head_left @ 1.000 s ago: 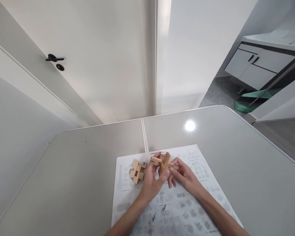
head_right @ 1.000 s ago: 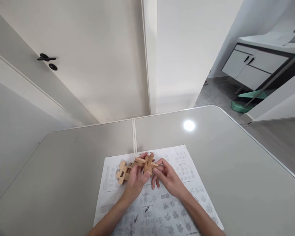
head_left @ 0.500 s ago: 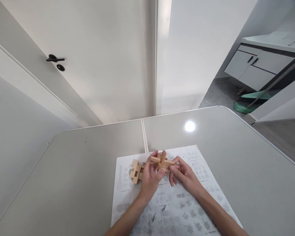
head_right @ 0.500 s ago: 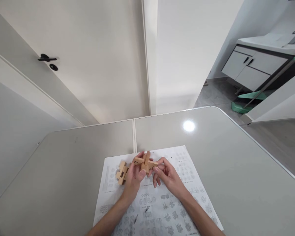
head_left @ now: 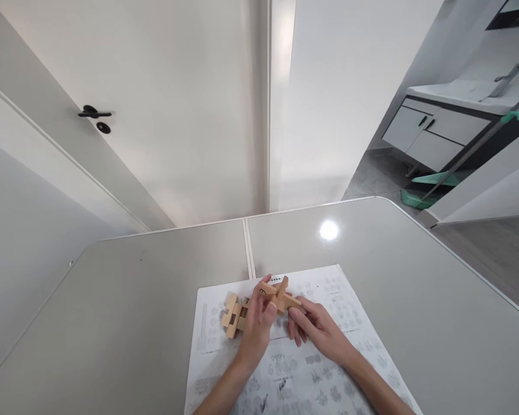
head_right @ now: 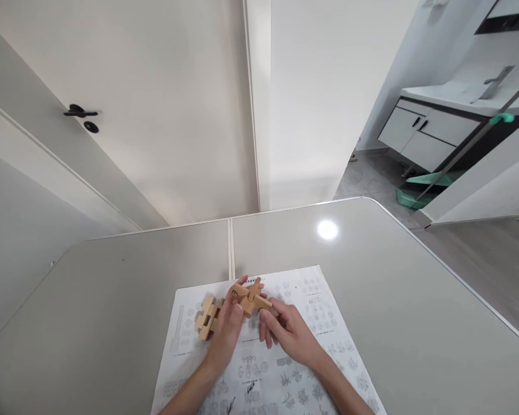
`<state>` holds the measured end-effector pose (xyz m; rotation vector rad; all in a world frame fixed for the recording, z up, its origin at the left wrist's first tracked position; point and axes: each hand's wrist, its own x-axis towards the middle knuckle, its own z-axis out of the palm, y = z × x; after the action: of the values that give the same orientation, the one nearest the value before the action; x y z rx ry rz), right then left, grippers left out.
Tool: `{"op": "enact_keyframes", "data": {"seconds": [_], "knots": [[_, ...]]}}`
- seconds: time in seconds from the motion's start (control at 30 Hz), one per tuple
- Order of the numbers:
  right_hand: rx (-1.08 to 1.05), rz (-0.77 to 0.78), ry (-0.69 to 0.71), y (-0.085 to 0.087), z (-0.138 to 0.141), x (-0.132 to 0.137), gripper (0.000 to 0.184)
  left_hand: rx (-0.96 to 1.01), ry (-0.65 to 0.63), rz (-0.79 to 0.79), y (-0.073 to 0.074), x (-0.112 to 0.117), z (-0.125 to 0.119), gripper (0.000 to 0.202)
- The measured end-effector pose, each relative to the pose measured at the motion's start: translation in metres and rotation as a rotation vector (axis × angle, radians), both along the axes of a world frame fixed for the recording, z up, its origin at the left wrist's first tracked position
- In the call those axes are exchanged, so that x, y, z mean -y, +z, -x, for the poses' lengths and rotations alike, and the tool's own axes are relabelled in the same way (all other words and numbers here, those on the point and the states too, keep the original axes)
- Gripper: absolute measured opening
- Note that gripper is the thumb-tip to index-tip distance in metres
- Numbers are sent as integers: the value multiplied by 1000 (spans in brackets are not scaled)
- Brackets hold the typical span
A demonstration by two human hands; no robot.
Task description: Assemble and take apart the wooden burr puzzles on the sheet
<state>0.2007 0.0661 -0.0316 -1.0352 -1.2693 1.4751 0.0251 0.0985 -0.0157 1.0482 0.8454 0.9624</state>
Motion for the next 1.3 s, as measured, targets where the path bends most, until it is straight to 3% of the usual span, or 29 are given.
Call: {"op": "enact_keyframes", "data": {"seconds": [0.13, 0.27, 0.4, 0.57, 0.87, 1.13, 1.3], "knots": [[-113, 100, -119, -2, -1, -5, 46, -9, -11, 7, -1, 0, -1, 67], [-255, 204, -349, -2, -6, -10, 44, -62, -57, -60, -2, 0, -4, 67], [-336, 225, -576, -3, -15, -13, 39, -77, -56, -138, -5, 0, -7, 61], [-366, 271, -720, -2, -20, -14, 39, -85, -43, -164, -8, 0, -8, 53], [-431, 324, -761, 2, -22, -17, 38, -121, -59, -201, -4, 1, -8, 45], [-717, 411, -770, 4, -35, -20, 28, -140, -57, -217, -1, 0, -8, 39], [-705, 420, -737, 0, -35, -20, 31, -167, -56, -243, 0, 0, -9, 36]]}}
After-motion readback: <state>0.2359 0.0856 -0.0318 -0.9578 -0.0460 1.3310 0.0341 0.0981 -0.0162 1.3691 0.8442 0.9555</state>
